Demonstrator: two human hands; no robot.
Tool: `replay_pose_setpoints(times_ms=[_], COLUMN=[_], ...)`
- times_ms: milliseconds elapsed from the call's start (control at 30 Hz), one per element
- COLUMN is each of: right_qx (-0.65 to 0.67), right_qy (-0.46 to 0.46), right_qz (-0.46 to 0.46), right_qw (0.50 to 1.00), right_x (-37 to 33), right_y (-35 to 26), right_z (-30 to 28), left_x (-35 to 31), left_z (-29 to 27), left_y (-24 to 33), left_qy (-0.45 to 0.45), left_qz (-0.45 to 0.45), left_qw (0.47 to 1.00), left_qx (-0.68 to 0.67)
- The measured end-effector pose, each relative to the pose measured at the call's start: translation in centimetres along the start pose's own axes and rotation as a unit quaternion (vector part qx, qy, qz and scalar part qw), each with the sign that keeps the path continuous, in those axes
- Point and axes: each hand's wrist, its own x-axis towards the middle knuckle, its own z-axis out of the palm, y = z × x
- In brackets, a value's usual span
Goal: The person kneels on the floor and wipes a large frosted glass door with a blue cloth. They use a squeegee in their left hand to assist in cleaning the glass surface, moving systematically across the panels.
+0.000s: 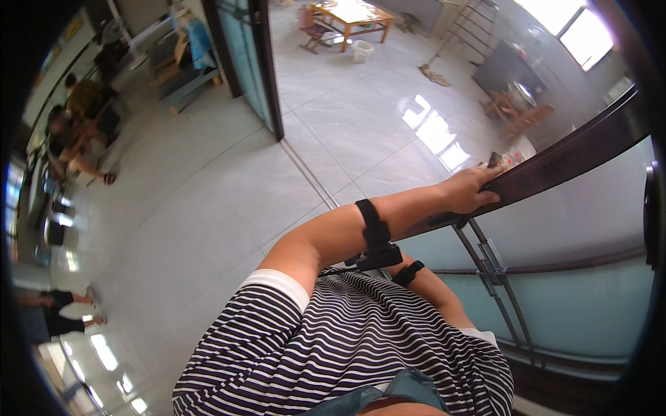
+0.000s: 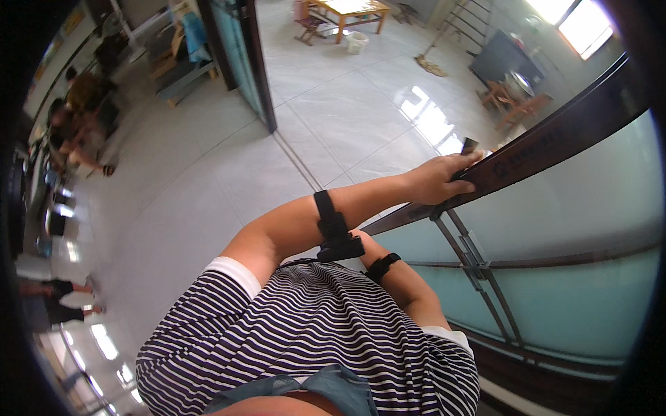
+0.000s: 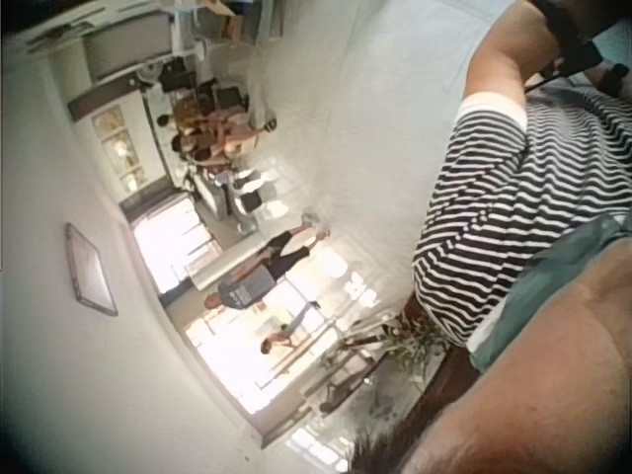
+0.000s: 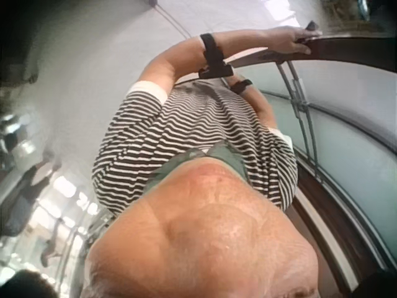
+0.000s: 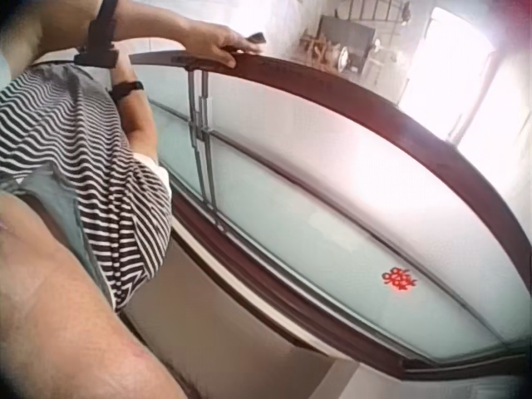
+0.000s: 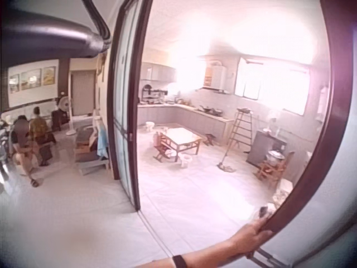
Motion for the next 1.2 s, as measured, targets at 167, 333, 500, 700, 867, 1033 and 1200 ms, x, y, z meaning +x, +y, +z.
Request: replay_pose_setpoints(times_ms=[167, 333, 500, 700, 867, 1033, 1200], right_qx=[0.012, 0.002, 0.085, 0.162, 0.125, 0.079, -0.040], right_qy=[0.069, 0.273, 0.367, 0.343, 0.300, 0.311, 0.362], right_qz=[0.180, 0.432, 0.569, 0.529, 0.384, 0.235, 0.146], right_qw=[0.981, 0.859, 0.731, 0.759, 0.864, 0.917, 0.920], right_x=[2.6, -0.4, 1.5, 14.5, 30.2, 45.9, 62.0], right_y=[4.1, 8.2, 9.2, 9.7, 8.0, 8.5, 5.8], right_z=[-1.4, 0.5, 5.6, 6.9, 2.0, -5.5, -16.6], left_x=[-2.4, -8.4, -14.8, -17.8, -18.2, -16.0, -12.0], left_z=[-7.7, -26.2, -39.7, -44.7, -49.1, -55.0, -62.5], left_y=[-2.0, 5.6, 17.7, 21.2, 20.1, 17.6, 15.8], left_qy=[0.013, 0.016, -0.008, 0.075, 0.070, 0.034, -0.004], left_qz=[-0.030, -0.071, 0.041, 0.017, 0.019, -0.015, -0.078], left_qw=[0.970, 0.976, 0.991, 0.994, 0.996, 0.999, 0.994], left_qx=[-0.241, -0.206, -0.125, -0.076, -0.049, -0.004, 0.080])
